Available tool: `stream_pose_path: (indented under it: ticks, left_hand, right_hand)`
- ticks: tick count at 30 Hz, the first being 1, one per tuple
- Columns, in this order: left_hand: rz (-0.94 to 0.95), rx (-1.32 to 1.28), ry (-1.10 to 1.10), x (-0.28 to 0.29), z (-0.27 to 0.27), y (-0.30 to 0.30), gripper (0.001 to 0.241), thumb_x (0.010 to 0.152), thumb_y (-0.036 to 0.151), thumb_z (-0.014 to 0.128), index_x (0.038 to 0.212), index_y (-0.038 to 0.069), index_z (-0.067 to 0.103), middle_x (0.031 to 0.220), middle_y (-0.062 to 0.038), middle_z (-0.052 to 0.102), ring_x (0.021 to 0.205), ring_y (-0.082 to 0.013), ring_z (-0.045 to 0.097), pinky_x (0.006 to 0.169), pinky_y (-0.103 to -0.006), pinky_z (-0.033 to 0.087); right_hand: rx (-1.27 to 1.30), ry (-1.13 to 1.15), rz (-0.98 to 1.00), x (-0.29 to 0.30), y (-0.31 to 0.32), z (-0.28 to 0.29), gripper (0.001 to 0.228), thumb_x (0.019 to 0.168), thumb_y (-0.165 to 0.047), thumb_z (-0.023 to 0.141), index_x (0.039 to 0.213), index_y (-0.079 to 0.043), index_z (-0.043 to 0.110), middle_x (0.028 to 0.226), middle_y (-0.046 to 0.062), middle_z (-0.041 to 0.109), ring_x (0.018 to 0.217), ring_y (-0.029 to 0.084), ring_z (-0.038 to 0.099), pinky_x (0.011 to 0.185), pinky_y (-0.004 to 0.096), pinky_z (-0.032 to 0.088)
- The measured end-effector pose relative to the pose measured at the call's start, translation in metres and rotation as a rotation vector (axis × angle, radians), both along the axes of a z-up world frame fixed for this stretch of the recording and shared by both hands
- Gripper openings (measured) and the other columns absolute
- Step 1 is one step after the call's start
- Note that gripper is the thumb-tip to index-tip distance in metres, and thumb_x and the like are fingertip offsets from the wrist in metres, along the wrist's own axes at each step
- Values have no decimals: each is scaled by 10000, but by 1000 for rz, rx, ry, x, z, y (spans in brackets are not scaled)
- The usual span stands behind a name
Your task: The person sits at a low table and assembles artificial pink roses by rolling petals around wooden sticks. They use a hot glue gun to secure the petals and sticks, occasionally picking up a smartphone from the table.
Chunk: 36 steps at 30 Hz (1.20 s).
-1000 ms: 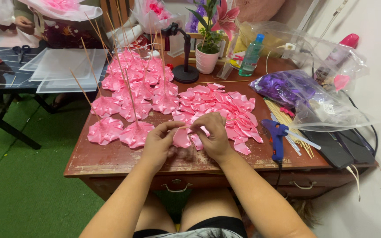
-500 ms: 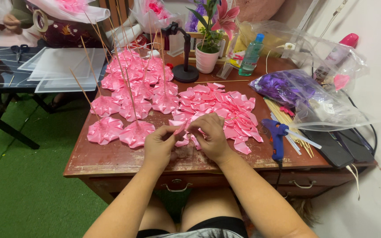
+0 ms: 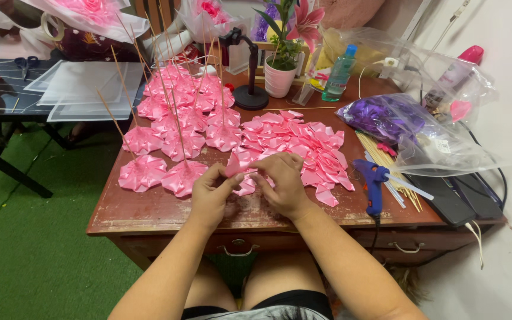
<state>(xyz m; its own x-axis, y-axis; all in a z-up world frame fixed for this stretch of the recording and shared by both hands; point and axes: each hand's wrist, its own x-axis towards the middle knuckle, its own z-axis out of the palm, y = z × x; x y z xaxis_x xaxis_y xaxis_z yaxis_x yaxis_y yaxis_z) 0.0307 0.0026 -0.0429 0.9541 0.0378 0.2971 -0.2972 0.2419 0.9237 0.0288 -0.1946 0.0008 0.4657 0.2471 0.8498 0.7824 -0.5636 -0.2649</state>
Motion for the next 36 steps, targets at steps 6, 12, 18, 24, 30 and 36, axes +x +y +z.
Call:
stream_pose_path:
  ticks: [6,12,18,24,30,36]
  left_hand:
    - [-17,7,27,-10,10,-7,179,913,171,931,959,82,783,762,-112,790,744,-122,703,693,-247,564]
    - [-61,50,4,-18,32,-9,502,961,12,761,1452,90,696,1098,-151,737,943,-193,696,818,-325,615]
    - [15,1,71,-5,12,-2,225,1097,296,696,1106,100,806,907,-45,742,816,-119,669,735,-258,609]
    - [6,76,38,-31,30,-7,160,975,199,860,1072,74,838,819,-57,742,780,-123,678,701,-284,593]
    - [32,112,-53,-11,18,-12,158,983,182,852,1094,71,847,844,-62,759,831,-139,671,776,-322,594]
    - [107,255,-99,-14,20,-12,126,960,217,869,1056,137,882,861,-82,810,836,-157,751,786,-333,615]
  right_hand:
    - [-74,-22,-47,2,-6,-2,121,1088,-293,689,1124,-256,798,948,-39,726,961,200,660,1005,393,353]
    - [12,-48,-91,4,-12,-2,135,1099,-293,687,1133,-281,817,974,-65,707,985,170,625,1011,371,320]
    - [-11,-94,-146,6,-11,-6,116,1086,-282,703,1106,-305,815,992,-74,656,1042,163,591,1035,403,289]
    - [-35,-121,-180,2,-7,-4,84,1051,-286,744,1100,-307,809,1006,-75,654,1058,165,595,1054,411,293]
    - [-85,-127,-94,3,-4,-6,189,1071,-359,710,1219,-290,805,1038,-52,685,1066,180,611,1087,455,269]
    - [-89,-135,-116,7,-6,-13,121,1075,-353,713,1129,-294,803,992,-76,692,1042,158,620,1085,438,264]
